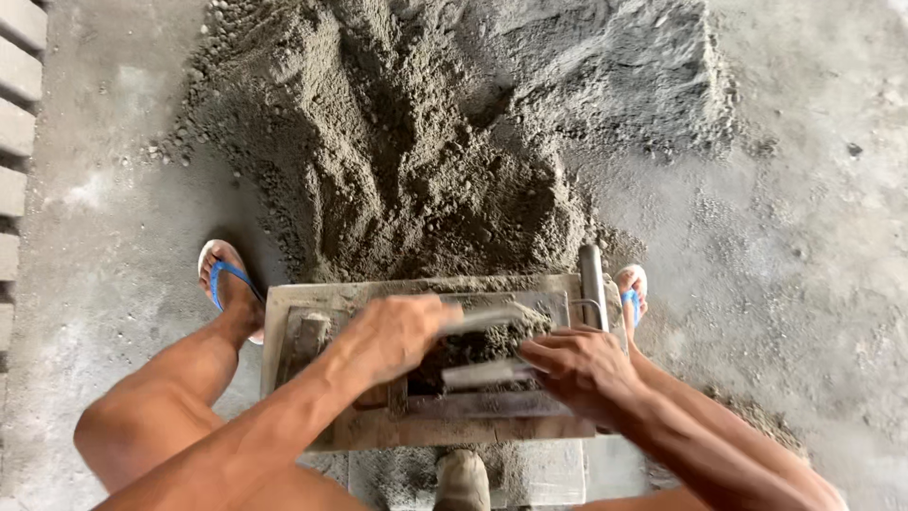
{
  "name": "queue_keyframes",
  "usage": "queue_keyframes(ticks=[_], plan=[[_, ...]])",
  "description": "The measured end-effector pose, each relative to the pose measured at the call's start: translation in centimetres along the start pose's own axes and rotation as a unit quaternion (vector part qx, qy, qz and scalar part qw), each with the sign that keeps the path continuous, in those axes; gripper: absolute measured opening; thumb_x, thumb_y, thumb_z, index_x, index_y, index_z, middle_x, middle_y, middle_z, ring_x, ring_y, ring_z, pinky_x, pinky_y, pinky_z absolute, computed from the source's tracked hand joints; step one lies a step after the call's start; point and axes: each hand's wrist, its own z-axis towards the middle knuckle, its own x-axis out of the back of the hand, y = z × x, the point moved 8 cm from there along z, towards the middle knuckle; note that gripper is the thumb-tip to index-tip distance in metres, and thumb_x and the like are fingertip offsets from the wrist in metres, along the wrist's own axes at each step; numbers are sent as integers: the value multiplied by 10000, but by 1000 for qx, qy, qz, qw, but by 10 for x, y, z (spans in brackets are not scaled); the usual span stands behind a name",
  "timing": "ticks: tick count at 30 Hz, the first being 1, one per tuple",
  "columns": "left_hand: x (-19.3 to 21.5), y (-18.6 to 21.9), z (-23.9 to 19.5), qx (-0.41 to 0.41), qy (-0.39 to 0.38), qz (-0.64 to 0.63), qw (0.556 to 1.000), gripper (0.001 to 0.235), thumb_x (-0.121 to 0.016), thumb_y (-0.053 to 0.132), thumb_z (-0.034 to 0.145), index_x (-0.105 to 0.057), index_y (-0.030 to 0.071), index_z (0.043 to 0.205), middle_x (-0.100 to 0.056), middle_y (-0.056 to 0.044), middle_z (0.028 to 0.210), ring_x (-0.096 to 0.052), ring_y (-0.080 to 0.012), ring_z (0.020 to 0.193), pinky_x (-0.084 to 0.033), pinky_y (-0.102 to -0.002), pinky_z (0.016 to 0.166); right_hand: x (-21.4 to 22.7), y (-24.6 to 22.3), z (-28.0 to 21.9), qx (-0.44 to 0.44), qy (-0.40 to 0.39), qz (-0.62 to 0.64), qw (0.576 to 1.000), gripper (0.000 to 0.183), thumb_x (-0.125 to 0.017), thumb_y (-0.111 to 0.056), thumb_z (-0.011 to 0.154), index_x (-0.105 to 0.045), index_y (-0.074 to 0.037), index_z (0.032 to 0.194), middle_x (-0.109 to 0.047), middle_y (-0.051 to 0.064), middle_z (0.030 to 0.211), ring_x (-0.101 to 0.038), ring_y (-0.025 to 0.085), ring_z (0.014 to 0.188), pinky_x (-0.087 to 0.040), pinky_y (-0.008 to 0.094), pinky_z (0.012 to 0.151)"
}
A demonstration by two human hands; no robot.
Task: The person scoops wet concrete from a pile into a rectangular metal mold using a trowel. They level the surface with a straight edge, then lift and flip the mold to release the formed brick onto a stack. The process is repeated multiple times.
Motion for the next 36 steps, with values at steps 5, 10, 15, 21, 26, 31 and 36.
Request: queue_keyframes(ticks=[5,10,15,21,26,31,36], plan=[[8,-128,47,295,29,-189,936,428,-318,73,880,-380,-41,1287,-564,-199,842,-615,-279,608,-539,-379,523,6,138,3,-305,-81,68,946,234,-524,-204,875,-605,-174,657,-549,-39,510,-552,138,424,-432,243,455],[-29,-176,65,398,-13,-190,897,476,-403,252,852,-445,-30,1233,-606,-210,1005,-656,-338,835,-548,-459,646,-81,182,52,-385,-256,101,881,208,-551,-363,879,-618,-173,828,-622,52,701,-593,233,613,-439,323,543],[-10,-170,20,431,-10,-191,882,509,-393,234,845,-420,-98,1231,-580,-297,1088,-610,-439,975,-504,-556,798,-143,128,125,-326,-333,167,869,154,-605,-218,833,-640,-164,973,-685,97,881,-660,315,909,-503,426,840],[6,-134,-21,445,69,-210,868,504,-373,169,808,-455,-134,1203,-574,-329,1086,-583,-476,1000,-480,-577,845,-133,113,134,-271,-340,184,882,337,-547,-415,854,-649,-229,1115,-688,100,1012,-671,289,907,-489,450,888],[20,-61,-40,441,92,-234,862,490,-336,131,821,-433,-151,1210,-575,-338,1059,-600,-472,976,-498,-571,825,29,10,122,-326,-350,75,875,272,-417,-276,954,-674,-251,1044,-716,8,934,-693,144,702,-562,266,671],[-19,-9,-42,400,32,-185,897,450,-410,144,820,-411,-108,1192,-529,-277,1111,-614,-468,924,-542,-534,753,-25,-2,49,-176,-157,4,972,403,-335,-102,883,-595,-272,1140,-695,18,1017,-690,208,676,-489,294,477],[-55,-3,-44,371,12,-174,912,453,-430,126,830,-394,-115,1213,-497,-263,1115,-619,-454,907,-552,-502,727,-19,-31,31,-154,-90,-33,983,336,-362,-58,919,-642,-213,1020,-698,41,1002,-678,170,660,-452,215,425]])
